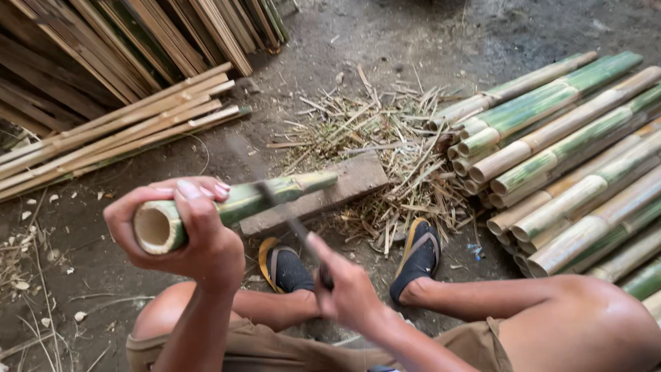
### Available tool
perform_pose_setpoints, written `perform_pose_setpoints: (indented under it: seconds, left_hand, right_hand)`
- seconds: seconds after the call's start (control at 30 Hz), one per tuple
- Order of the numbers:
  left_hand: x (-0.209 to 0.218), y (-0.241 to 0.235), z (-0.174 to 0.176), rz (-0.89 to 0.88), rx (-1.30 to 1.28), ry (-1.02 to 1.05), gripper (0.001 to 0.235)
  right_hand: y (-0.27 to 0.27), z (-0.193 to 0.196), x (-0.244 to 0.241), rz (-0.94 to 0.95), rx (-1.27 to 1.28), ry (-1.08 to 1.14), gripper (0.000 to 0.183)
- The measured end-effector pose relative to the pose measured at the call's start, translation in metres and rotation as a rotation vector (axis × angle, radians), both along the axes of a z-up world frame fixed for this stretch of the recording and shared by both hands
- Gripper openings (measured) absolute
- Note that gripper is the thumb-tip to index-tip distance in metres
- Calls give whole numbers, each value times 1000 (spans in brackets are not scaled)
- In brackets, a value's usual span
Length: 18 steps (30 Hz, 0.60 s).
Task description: The person sits on the ground and uses a knife to shave and shape the end of bamboo poles. They repeatedly rotate the bamboo and scrape the surface to create a tapered point, then place the finished piece aside and pick up a new one.
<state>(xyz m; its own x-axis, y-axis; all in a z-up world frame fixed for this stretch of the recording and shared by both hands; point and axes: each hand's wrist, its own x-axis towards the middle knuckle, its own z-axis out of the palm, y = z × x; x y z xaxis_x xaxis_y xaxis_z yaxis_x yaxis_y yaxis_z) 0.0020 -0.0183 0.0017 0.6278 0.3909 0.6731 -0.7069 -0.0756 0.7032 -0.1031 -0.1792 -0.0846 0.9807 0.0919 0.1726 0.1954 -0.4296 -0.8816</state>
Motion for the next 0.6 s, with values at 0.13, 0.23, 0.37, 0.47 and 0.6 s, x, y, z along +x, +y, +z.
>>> perform_pose_setpoints:
  seconds: [0.13, 0.23, 0.37, 0.47, 0.6]
  left_hand:
    - [6, 5, 1, -18, 20, -57, 17]
    - [-1, 1, 0, -17, 51, -36, 17]
    - [-1, -5, 3, -20, 2, -26, 18]
    - [5, -2, 5, -12, -13, -34, 17]
    - [5, 3, 3, -4, -31, -15, 18]
  right_hand:
    - [-19, -17, 30, -112, -61, 632, 73]
    - [-23, -21, 9, -17, 54, 379, 74]
    - [-8, -25, -9, 30, 12, -128, 68]
    - [-3, -34, 13, -95, 0, 156, 79]
    - [-9, -25, -2, 17, 101, 81, 72]
